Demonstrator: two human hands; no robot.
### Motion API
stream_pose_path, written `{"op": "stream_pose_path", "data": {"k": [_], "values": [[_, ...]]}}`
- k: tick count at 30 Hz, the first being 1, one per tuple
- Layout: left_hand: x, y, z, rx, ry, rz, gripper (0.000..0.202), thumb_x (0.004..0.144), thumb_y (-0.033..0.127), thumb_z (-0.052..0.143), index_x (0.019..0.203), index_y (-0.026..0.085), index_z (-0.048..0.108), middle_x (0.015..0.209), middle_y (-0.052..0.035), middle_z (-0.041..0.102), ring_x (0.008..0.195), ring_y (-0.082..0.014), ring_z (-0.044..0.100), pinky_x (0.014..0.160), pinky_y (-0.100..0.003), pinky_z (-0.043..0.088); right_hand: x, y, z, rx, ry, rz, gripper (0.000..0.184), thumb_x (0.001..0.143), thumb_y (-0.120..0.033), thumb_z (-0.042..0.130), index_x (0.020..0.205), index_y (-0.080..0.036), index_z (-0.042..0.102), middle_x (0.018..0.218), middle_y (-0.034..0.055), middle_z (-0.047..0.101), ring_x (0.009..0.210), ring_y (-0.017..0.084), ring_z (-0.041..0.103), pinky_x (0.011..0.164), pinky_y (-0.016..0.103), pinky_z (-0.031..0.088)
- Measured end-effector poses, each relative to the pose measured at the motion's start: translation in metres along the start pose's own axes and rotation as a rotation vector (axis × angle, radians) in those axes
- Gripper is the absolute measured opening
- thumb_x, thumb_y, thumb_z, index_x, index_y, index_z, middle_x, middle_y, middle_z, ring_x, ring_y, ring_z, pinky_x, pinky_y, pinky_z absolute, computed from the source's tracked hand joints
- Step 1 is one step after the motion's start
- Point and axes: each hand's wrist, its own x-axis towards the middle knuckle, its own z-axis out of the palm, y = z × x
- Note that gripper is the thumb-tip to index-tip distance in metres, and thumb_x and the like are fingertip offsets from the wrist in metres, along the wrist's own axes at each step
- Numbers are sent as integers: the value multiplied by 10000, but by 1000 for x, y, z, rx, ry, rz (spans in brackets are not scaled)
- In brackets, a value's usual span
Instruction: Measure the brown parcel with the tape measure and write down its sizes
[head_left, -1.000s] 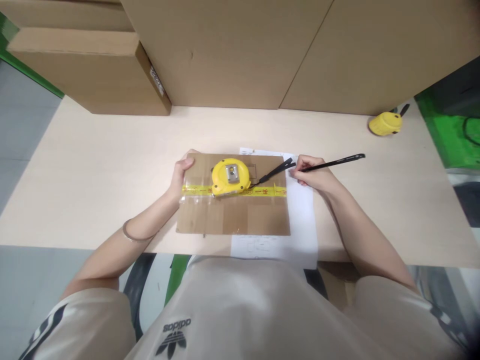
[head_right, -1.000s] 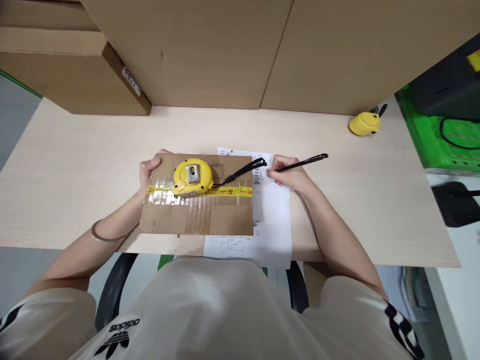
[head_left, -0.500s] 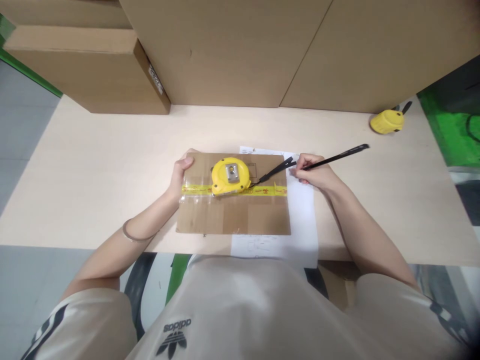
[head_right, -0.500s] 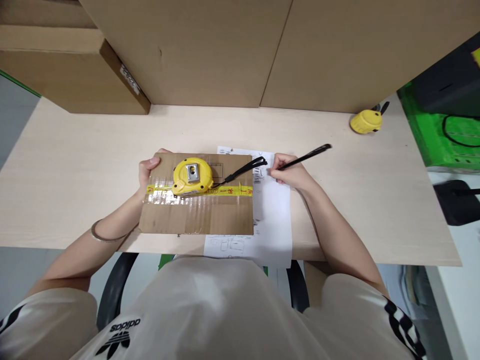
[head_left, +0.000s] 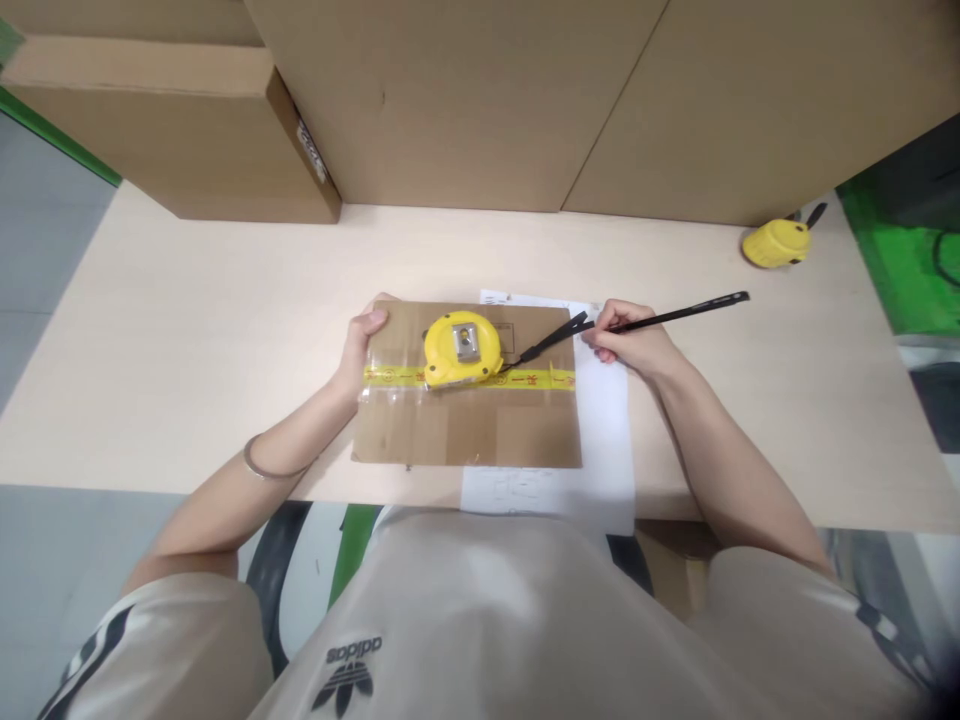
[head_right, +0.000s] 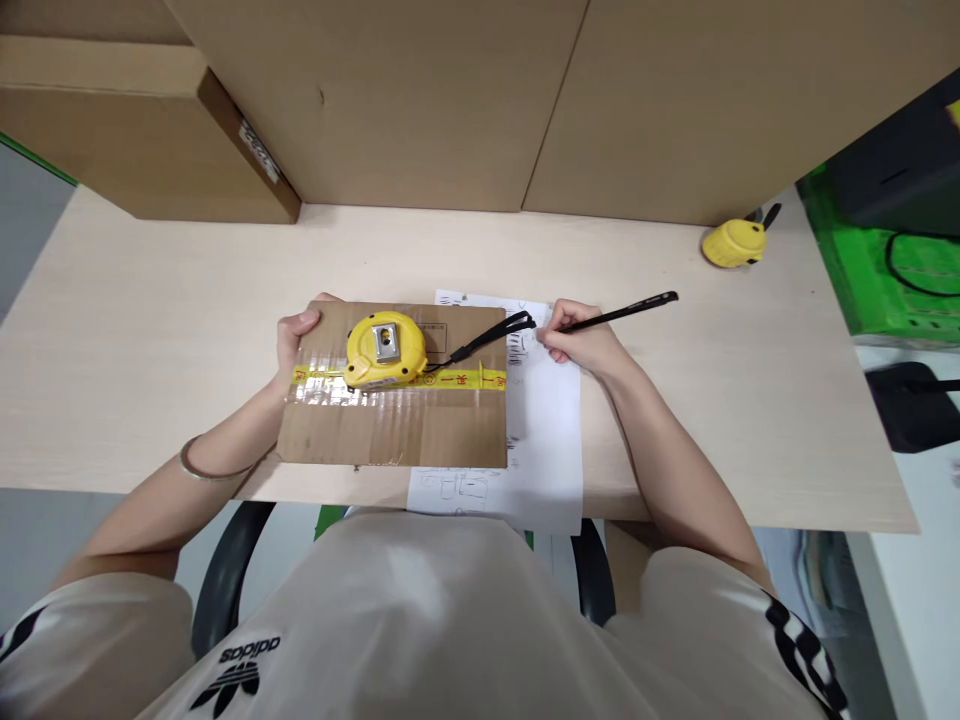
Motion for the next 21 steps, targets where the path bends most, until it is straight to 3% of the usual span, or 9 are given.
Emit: {"op": "stream_pose_path", "data": {"k": [4,9,12,21], "values": [[0,1,4,-43,32,-19,400,723,583,757,748,206,624,690,-11,607,613,-137,566,535,-261,478,0,1,0,-9,-16,2,374,581,-246,900,577,-205,528,471,-32,581,378,60,494,348,168,385],[-1,2,6,-68,64,-36,393,674,568,781,725,202,647,674,-15,611,608,-138,557,518,-261,468,2,3,2,18,-13,-8,398,605,-346,914,611,-206,542,552,2,658,414,70,541,392,191,451],[-1,2,6,-56,70,-28,420,664,592,787,725,201,645,664,-14,599,601,-133,549,515,-257,459,3,4,2,19,-2,-5,425,588,-340,920,606,-213,515,525,-6,636,397,67,522,368,187,416],[0,-2,1,-11,25,2,400,760,608,727,783,227,607,694,-14,572,612,-161,559,540,-304,458,2,2,3,-4,50,2,372,607,-270,895,611,-219,526,494,-22,601,383,70,502,360,199,405]]}}
